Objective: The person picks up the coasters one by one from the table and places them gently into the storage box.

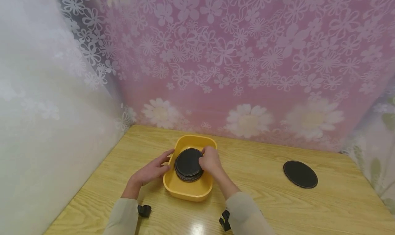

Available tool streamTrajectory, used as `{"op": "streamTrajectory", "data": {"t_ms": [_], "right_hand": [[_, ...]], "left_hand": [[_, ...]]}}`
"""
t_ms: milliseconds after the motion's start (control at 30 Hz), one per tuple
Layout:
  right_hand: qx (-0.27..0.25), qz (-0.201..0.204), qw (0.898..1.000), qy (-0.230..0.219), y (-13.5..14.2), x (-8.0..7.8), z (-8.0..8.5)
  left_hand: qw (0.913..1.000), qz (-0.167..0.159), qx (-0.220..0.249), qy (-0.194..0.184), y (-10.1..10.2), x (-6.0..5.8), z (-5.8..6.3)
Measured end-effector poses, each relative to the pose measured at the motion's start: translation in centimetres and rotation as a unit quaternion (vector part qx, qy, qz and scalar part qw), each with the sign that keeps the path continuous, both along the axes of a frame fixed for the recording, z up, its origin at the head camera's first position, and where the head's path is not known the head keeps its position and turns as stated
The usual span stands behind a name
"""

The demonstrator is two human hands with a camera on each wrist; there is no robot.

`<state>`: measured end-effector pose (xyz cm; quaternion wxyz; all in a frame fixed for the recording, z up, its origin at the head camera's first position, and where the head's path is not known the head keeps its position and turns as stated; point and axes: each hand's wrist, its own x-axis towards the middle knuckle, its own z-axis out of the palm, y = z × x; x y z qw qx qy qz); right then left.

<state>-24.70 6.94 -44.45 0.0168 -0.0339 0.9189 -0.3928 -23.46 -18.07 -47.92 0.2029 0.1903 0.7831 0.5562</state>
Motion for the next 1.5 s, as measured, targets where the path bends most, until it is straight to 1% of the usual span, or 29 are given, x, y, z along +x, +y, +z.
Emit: {"op": "streamTrajectory", "data": {"t_ms": [167,267,433,600,733,933,1033,1133,1200,1300,1400,1500], "right_hand": [[0.063,0.012,0.998,0.002,-0.1,-0.3,0.3],[0.094,0.015,0.995,-0.011,-0.3,-0.5,0.3],[0.121,0.016,0.992,-0.03,-0.5,-0.6,0.3],[0.153,0.021,0.988,-0.026,-0.7,-0.5,0.3],[0.158,0.028,0.987,-0.02,-0.7,-0.3,0.2],[0.148,0.046,0.988,-0.013,-0.6,-0.1,0.2],[0.145,0.055,0.988,-0.015,-0.5,0.0,0.3],[0.131,0.06,0.989,-0.024,-0.4,0.2,0.5],[0.112,0.065,0.991,-0.034,-0.2,0.3,0.6],[0.069,0.075,0.994,-0.041,0.3,0.3,0.8],[0.012,0.084,0.995,-0.046,1.2,0.2,0.9],[-0.046,0.095,0.993,-0.048,2.4,0.1,0.9]], "left_hand": [[1.0,0.003,-0.009,0.003,0.3,-0.2,0.3],[0.9999,0.001,-0.01,0.006,0.5,-0.3,0.5],[0.9999,0.0,-0.008,0.007,0.6,-0.3,0.6],[0.9998,0.009,-0.015,0.009,0.7,-0.2,0.6],[0.9998,0.01,-0.014,0.009,0.7,0.0,0.6],[0.9998,0.012,-0.013,0.012,0.6,0.2,0.4],[0.9997,0.012,-0.016,0.015,0.5,0.3,0.2],[0.9995,0.014,-0.02,0.018,0.4,0.4,-0.1],[0.9994,0.017,-0.023,0.02,0.4,0.4,-0.2],[0.9991,0.021,-0.028,0.021,0.3,0.3,-0.3],[0.9992,0.022,-0.029,0.018,0.2,0.3,-0.4],[0.9992,0.022,-0.028,0.016,0.2,0.2,-0.4]]}}
